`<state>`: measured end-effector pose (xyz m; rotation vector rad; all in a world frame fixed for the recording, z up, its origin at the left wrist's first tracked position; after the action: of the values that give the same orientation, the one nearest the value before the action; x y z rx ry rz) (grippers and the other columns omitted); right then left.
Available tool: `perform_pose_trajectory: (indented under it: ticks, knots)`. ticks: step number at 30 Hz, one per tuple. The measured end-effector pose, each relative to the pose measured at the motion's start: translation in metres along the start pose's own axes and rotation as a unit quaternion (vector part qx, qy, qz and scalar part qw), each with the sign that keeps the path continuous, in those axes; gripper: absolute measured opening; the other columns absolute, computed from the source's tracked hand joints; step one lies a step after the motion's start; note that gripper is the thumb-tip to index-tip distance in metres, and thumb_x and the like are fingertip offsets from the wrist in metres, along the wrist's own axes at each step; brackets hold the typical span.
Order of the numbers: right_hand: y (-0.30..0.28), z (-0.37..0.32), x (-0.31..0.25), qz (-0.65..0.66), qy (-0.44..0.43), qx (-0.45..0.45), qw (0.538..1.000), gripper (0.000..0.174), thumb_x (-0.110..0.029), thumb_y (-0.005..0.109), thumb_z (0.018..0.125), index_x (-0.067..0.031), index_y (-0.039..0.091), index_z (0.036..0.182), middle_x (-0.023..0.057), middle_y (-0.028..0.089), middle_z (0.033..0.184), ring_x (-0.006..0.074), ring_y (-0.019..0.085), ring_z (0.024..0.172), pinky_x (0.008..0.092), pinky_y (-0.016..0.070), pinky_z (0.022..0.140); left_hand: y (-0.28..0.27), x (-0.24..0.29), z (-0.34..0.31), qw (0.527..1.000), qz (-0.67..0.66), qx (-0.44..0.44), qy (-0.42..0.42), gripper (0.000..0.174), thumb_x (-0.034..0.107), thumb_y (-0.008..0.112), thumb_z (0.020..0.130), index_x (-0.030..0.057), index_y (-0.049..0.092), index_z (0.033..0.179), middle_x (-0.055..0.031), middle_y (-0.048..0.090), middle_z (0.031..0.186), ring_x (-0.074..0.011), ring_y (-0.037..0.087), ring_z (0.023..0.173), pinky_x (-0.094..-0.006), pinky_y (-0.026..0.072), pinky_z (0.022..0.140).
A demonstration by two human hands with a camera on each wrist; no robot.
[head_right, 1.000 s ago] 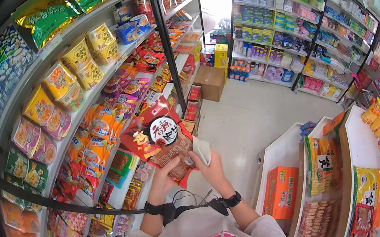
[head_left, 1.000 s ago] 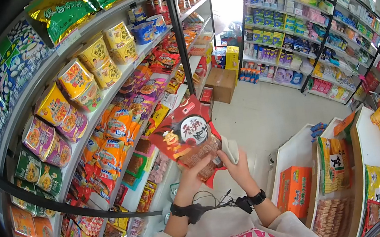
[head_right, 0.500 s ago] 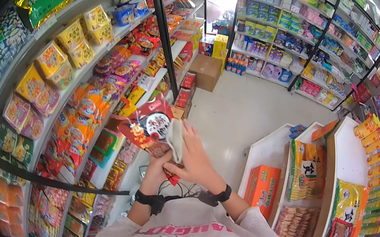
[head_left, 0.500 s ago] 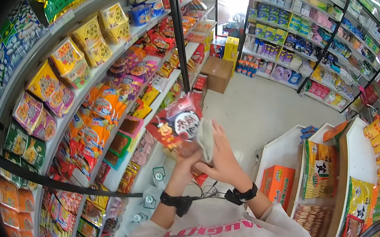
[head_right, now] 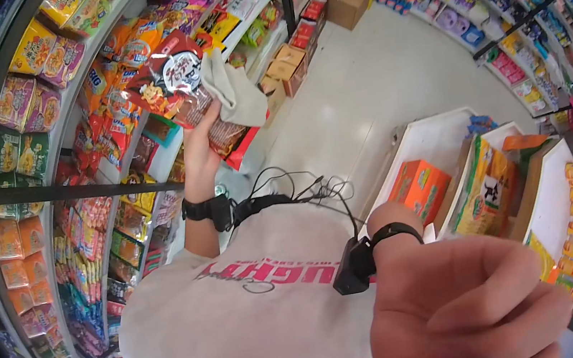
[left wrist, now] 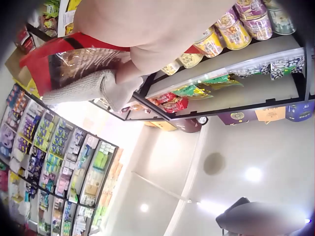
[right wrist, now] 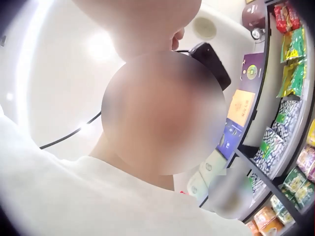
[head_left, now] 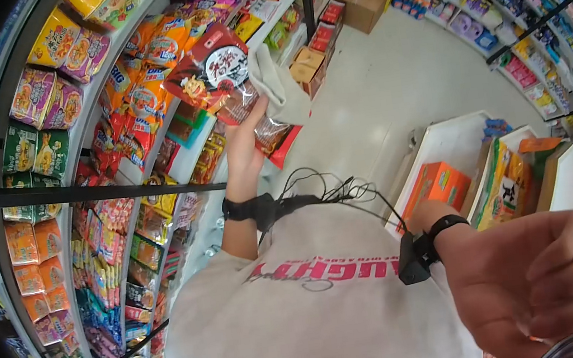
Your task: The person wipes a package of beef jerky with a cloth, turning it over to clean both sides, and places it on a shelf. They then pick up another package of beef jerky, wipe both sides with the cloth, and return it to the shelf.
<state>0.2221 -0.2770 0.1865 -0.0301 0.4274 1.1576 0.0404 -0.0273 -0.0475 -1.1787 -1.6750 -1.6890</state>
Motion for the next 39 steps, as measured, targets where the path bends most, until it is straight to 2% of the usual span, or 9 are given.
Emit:
perform_pose_trajectory:
  ticks: [2,5,9,11,17,20,24,34,39]
  knots:
    - [0.003,0.005,-0.003,0.021,0.029,-0.064,0.997,0.027,-0.041,0.066,0.094,-0.0185,0.053,0.100,-0.0034,0.047,0.084,0.0148,0.041,0.076,0.0317,0.0376,0.065,0.000,0.010,0.000,1.000,0.010,-0.008,-0.007,0.042,0.001,0.070,0.089,0.0013,0.057,0.129,-0.0075,0.063,0.127,-0.0187,0.062,0.113,-0.0346,0.0497,0.097]
    - [-0.001,0.018,0.012,0.089,-0.036,-0.217,0.971,0.026,-0.040,0.066,0.094,-0.0179,0.053,0.100,-0.0030,0.048,0.084,0.0148,0.041,0.076,0.0310,0.0374,0.064,-0.010,0.016,0.006,1.000,0.026,-0.013,-0.003,0.046,-0.001,0.072,0.087,0.0011,0.056,0.130,-0.0084,0.063,0.127,-0.0189,0.062,0.112,-0.0342,0.0495,0.097]
    - [0.045,0.016,0.011,0.057,-0.014,-0.242,0.968,0.025,-0.039,0.067,0.093,-0.0178,0.054,0.101,-0.0026,0.048,0.084,0.0150,0.041,0.076,0.0311,0.0375,0.063,-0.027,0.028,0.012,0.998,0.051,-0.039,0.009,0.047,0.000,0.071,0.088,0.0014,0.055,0.132,-0.0088,0.062,0.129,-0.0197,0.061,0.115,-0.0351,0.0496,0.097]
    - [0.100,-0.004,0.008,-0.051,0.006,-0.034,0.998,0.024,-0.037,0.068,0.093,-0.0179,0.055,0.100,-0.0022,0.049,0.084,0.0155,0.042,0.076,0.0312,0.0378,0.061,-0.034,0.035,0.013,0.997,0.059,-0.050,-0.005,0.047,0.001,0.070,0.090,0.0021,0.053,0.134,-0.0085,0.061,0.130,-0.0199,0.061,0.116,-0.0354,0.0493,0.097]
    - [0.162,-0.017,0.012,-0.069,-0.011,0.056,0.996,0.028,-0.027,0.071,0.091,-0.0203,0.058,0.115,-0.0018,0.050,0.083,0.0158,0.045,0.076,0.0299,0.0391,0.060,-0.069,0.044,0.027,0.996,0.040,-0.071,-0.026,0.048,0.000,0.070,0.090,0.0026,0.053,0.134,-0.0087,0.061,0.129,-0.0205,0.061,0.116,-0.0358,0.0494,0.097]
    - [0.180,-0.020,0.017,-0.066,-0.007,0.013,0.998,0.028,-0.023,0.072,0.090,-0.0194,0.058,0.115,-0.0013,0.051,0.084,0.0160,0.045,0.073,0.0298,0.0390,0.058,-0.075,0.052,0.033,0.996,0.022,-0.074,-0.043,0.049,-0.001,0.071,0.088,0.0021,0.053,0.134,-0.0085,0.062,0.128,-0.0194,0.061,0.116,-0.0348,0.0489,0.099]
    - [0.196,-0.026,0.037,-0.009,-0.070,0.029,0.997,0.027,-0.029,0.078,0.083,-0.0183,0.054,0.080,-0.0069,0.052,0.081,0.0107,0.042,0.075,0.0250,0.0362,0.065,-0.093,0.058,0.038,0.995,0.012,-0.075,-0.064,0.049,-0.002,0.071,0.088,0.0017,0.054,0.133,-0.0081,0.062,0.128,-0.0186,0.061,0.116,-0.0343,0.0489,0.099]
    - [0.192,-0.026,0.020,-0.016,-0.044,-0.019,0.999,0.030,-0.024,0.080,0.080,-0.0163,0.051,0.080,-0.0069,0.052,0.081,0.0096,0.043,0.074,0.0231,0.0379,0.062,-0.090,0.060,0.034,0.993,0.014,-0.099,-0.055,0.052,0.000,0.069,0.090,0.0029,0.050,0.138,-0.0087,0.059,0.134,-0.0211,0.058,0.120,-0.0360,0.0480,0.100]
    - [0.175,-0.025,0.003,-0.052,-0.069,0.008,0.996,0.025,-0.024,0.080,0.080,-0.0147,0.059,0.091,-0.0056,0.052,0.080,0.0097,0.043,0.073,0.0236,0.0388,0.062,-0.064,0.051,0.023,0.993,0.009,-0.114,-0.037,0.053,0.000,0.069,0.090,0.0027,0.049,0.138,-0.0089,0.059,0.134,-0.0210,0.059,0.120,-0.0361,0.0483,0.100]
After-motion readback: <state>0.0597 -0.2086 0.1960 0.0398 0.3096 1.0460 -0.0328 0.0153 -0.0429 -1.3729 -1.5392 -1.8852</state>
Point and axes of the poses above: each hand's wrist, its own z-axis towards the middle knuckle, its own y-axis out of the palm, x = y × z, the point moved 2 cm from there along z, towards the middle knuckle
